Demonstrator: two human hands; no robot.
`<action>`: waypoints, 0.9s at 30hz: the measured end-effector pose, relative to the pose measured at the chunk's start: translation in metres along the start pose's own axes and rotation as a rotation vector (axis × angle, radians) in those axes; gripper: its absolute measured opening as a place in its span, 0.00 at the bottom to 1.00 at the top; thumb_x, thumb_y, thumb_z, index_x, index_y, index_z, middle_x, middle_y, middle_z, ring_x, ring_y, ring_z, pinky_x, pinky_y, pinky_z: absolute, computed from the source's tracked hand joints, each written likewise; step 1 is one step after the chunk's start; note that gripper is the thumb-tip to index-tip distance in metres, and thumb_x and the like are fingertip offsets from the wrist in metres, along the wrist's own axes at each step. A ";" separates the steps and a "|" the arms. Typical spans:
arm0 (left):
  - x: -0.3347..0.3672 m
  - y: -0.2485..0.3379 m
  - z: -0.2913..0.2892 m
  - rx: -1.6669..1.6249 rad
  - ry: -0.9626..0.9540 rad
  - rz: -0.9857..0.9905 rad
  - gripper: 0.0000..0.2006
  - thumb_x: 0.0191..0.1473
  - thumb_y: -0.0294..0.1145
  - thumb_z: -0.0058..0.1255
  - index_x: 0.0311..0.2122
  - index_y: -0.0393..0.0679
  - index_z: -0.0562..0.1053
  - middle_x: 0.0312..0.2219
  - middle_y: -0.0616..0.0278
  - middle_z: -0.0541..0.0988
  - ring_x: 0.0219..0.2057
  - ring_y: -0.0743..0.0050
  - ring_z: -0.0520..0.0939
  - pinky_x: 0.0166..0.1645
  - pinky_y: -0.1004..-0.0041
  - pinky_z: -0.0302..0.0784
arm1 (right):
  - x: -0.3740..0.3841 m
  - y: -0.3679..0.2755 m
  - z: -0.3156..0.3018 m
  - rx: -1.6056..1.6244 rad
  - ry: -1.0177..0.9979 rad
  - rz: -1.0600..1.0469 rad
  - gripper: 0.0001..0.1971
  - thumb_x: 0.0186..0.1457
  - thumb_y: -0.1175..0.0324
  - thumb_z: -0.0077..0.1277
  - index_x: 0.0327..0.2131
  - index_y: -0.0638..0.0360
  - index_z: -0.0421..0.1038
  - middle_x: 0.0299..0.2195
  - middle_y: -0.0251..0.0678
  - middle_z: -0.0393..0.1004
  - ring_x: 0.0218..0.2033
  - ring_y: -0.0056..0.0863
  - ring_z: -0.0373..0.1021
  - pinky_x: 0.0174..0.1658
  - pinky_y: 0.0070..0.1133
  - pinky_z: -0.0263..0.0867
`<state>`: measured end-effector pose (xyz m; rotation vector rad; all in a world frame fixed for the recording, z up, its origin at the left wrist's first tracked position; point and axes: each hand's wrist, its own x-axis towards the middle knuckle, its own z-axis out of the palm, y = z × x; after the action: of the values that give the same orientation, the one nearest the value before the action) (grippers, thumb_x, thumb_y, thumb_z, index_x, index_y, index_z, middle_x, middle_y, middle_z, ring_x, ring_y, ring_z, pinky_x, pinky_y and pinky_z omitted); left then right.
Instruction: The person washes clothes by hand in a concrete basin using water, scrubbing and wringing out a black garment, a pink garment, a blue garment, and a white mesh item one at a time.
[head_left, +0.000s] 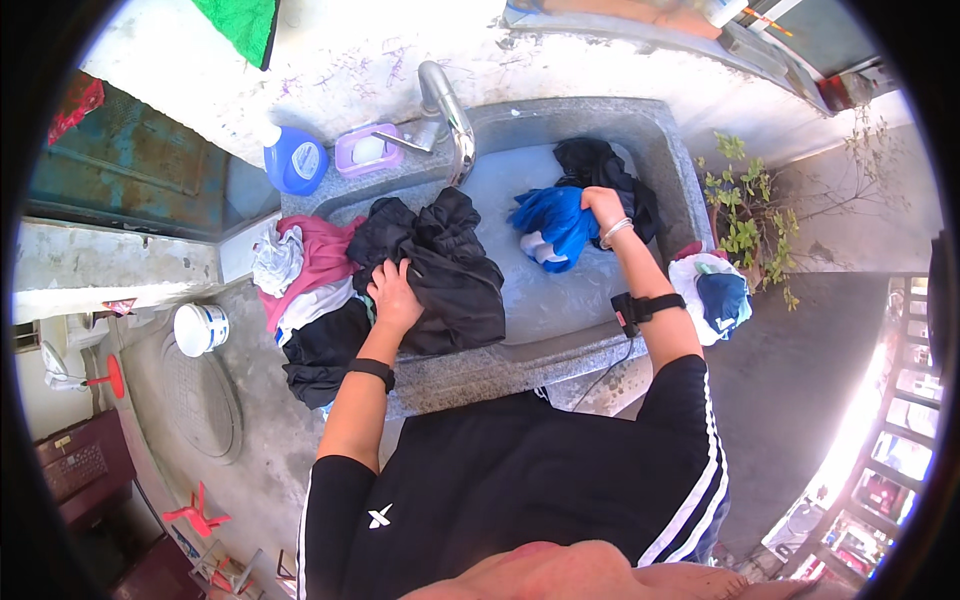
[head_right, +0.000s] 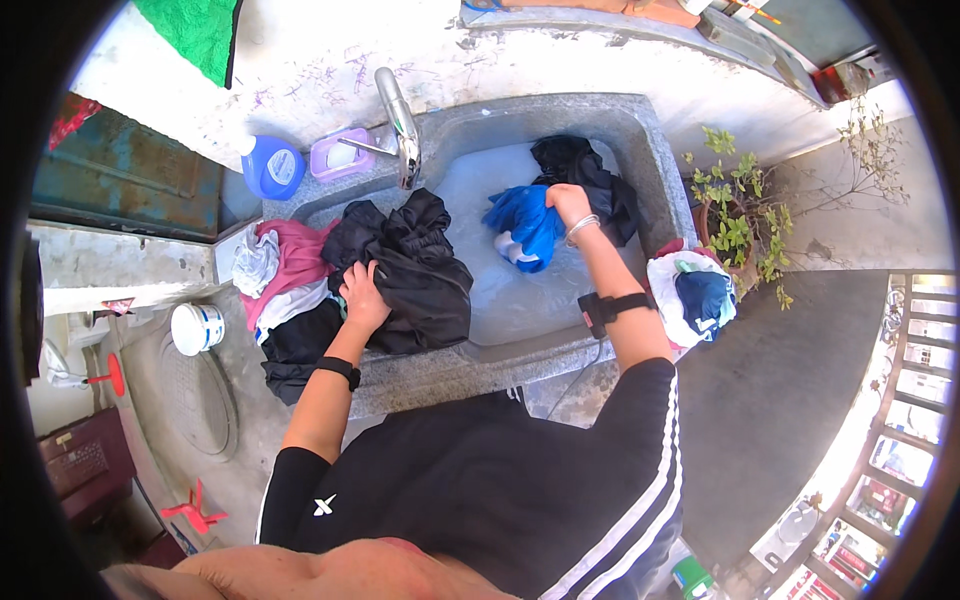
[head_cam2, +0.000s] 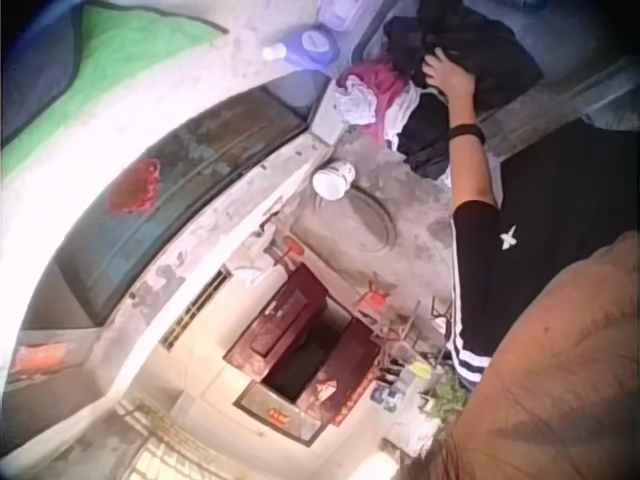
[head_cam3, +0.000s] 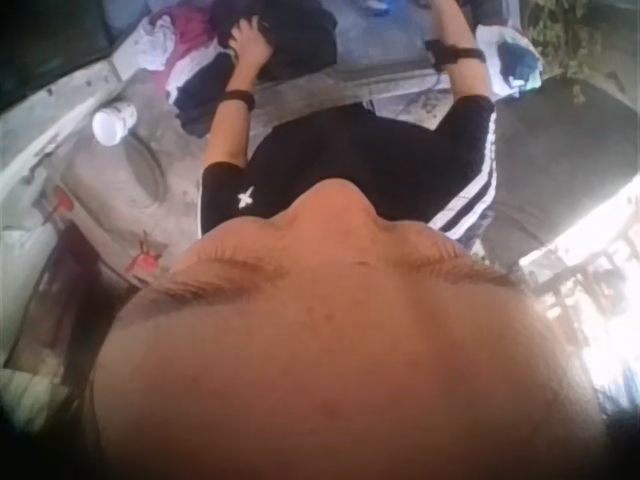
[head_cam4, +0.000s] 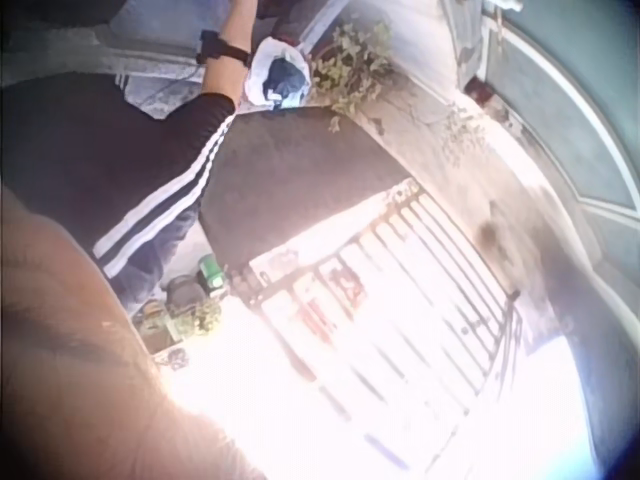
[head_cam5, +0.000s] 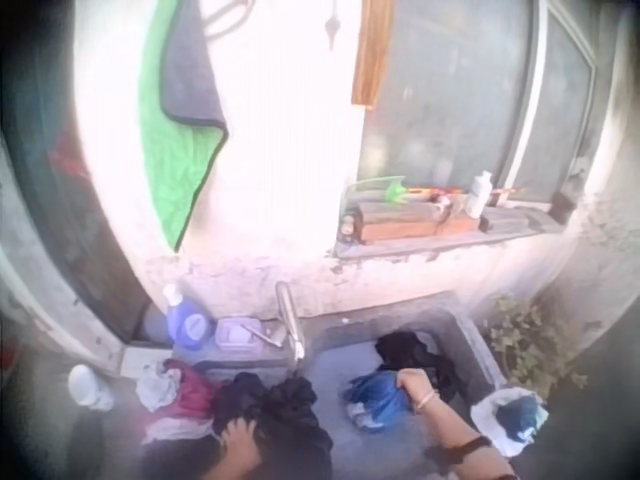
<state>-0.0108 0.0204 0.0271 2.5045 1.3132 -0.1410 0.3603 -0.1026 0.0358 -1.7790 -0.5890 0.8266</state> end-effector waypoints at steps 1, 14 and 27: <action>0.000 0.000 0.000 -0.002 0.000 0.003 0.39 0.28 0.35 0.60 0.51 0.47 0.57 0.45 0.54 0.58 0.50 0.50 0.57 0.49 0.55 0.54 | -0.009 -0.015 -0.004 0.095 0.015 0.005 0.04 0.35 0.76 0.43 0.12 0.63 0.66 0.14 0.29 0.64 0.19 0.18 0.59 0.24 0.16 0.54; -0.006 0.005 -0.012 -0.086 0.004 -0.014 0.37 0.30 0.31 0.58 0.51 0.49 0.57 0.49 0.52 0.56 0.52 0.48 0.56 0.50 0.52 0.54 | -0.075 -0.147 -0.023 0.788 0.130 -0.156 0.08 0.38 0.77 0.39 0.24 0.68 0.67 0.24 0.35 0.69 0.26 0.25 0.65 0.36 0.20 0.63; -0.042 0.102 -0.097 -1.513 -0.425 -0.072 0.32 0.51 0.51 0.42 0.58 0.58 0.46 0.56 0.55 0.51 0.52 0.65 0.59 0.50 0.59 0.59 | -0.121 -0.100 0.071 0.956 0.188 -0.183 0.03 0.35 0.80 0.39 0.16 0.61 0.61 0.16 0.27 0.61 0.19 0.16 0.58 0.25 0.14 0.56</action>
<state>0.0427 -0.0357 0.1517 1.0498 0.7660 0.2261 0.2272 -0.1133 0.1454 -0.8926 -0.1606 0.6386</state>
